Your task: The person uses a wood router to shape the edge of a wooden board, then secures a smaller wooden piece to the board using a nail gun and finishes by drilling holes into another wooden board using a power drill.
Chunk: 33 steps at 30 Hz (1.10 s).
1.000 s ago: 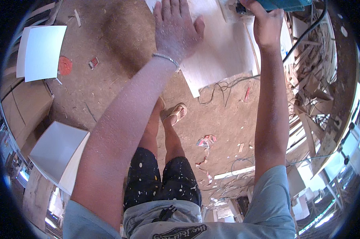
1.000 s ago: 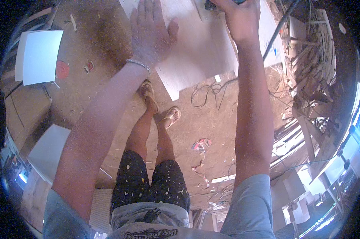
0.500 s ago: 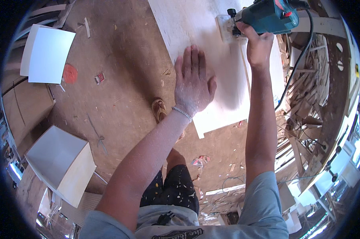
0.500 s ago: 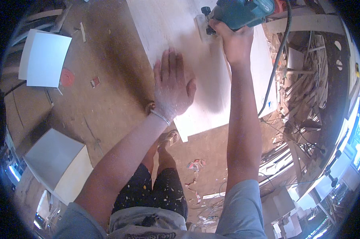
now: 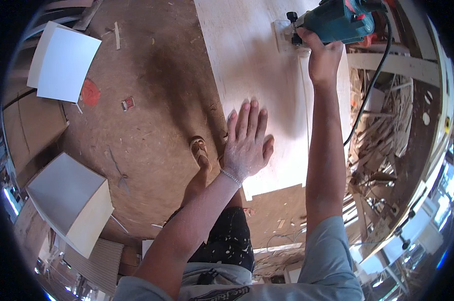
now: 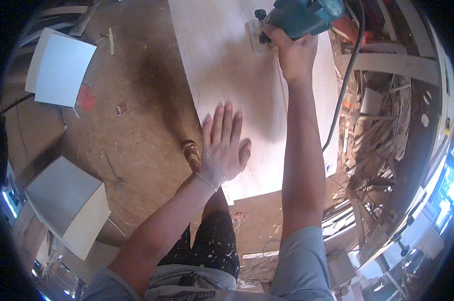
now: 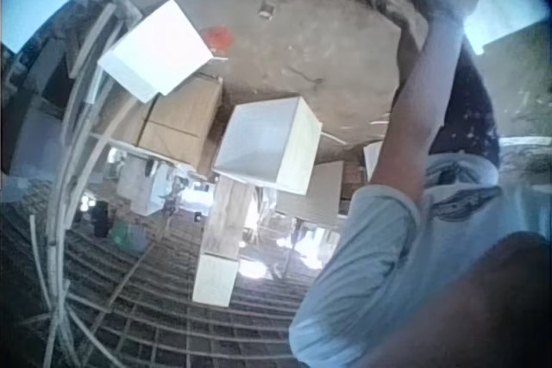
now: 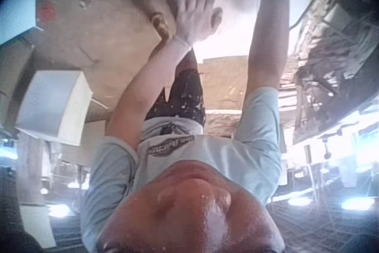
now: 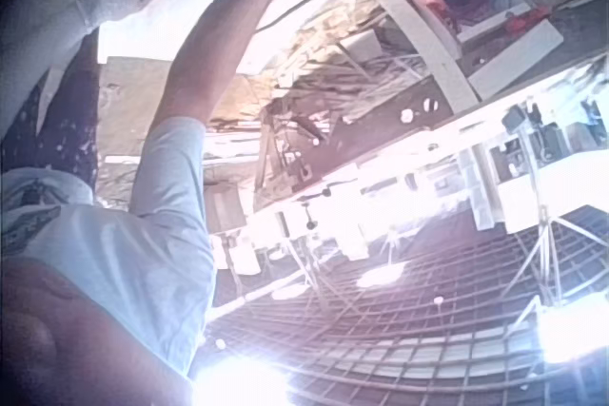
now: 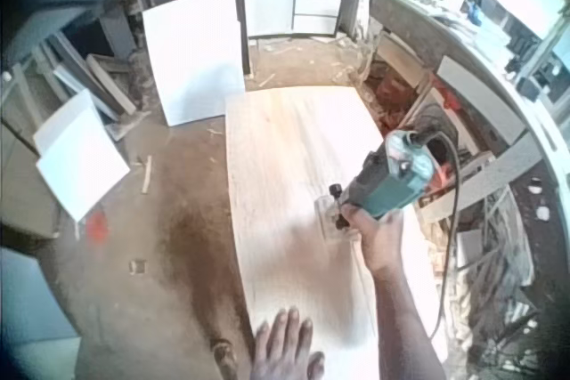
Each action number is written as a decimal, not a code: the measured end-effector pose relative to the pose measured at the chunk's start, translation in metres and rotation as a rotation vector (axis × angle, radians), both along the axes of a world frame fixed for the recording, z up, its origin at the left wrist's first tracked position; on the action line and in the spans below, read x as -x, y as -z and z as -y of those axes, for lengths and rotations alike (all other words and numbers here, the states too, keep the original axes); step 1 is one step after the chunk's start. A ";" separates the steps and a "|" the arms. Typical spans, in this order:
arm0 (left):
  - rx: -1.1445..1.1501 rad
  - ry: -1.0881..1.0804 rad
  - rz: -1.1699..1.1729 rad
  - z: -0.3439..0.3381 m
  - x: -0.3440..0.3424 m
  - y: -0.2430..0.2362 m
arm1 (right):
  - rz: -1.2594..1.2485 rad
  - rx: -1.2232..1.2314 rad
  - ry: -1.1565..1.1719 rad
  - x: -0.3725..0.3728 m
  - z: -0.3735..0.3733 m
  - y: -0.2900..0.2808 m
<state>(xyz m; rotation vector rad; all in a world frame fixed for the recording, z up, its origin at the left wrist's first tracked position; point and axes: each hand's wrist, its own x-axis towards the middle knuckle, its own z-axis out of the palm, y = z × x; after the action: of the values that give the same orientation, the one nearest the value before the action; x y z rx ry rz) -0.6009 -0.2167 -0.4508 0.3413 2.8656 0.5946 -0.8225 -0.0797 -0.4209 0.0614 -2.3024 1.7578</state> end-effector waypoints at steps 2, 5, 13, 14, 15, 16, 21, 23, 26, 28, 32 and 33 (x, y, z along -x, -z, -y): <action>0.003 0.012 0.010 0.001 0.000 -0.003 | 0.015 0.079 -0.038 0.014 0.006 0.000; 0.031 0.057 0.044 0.007 0.009 -0.008 | 0.027 0.071 -0.023 0.037 0.003 0.018; 0.051 0.021 -0.173 0.029 0.141 -0.001 | 0.127 0.090 -0.037 0.063 0.019 0.002; 0.059 0.035 -0.184 0.032 0.154 -0.001 | 0.131 0.063 -0.031 0.068 0.021 0.000; 0.090 0.066 -0.228 0.036 0.163 -0.002 | 0.136 0.037 -0.026 0.073 0.023 -0.001; 0.066 0.110 -0.199 0.040 0.170 -0.002 | 0.137 0.015 -0.015 0.080 0.024 -0.001; 0.029 0.324 -0.097 0.063 0.195 -0.004 | 0.162 0.107 -0.020 0.109 0.033 0.006; 0.016 0.336 -0.075 0.064 0.199 -0.003 | 0.180 0.088 -0.018 0.123 0.037 0.005; 0.021 0.340 -0.047 0.065 0.204 -0.004 | 0.155 0.014 -0.015 0.143 0.042 0.008; 0.013 0.336 -0.030 0.065 0.206 -0.001 | 0.143 -0.005 -0.008 0.159 0.044 0.013; 0.080 0.354 -0.005 0.068 0.207 0.000 | 0.098 0.023 -0.031 0.182 0.053 0.014; 0.088 0.352 0.000 0.068 0.207 0.002 | 0.075 0.000 -0.042 0.189 0.053 0.015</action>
<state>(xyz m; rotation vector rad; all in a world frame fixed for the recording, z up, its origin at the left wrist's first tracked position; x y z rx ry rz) -0.8081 -0.2845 -0.4525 0.8070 2.7239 0.4003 -1.0112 -0.1325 -0.4358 0.0455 -2.3702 1.8097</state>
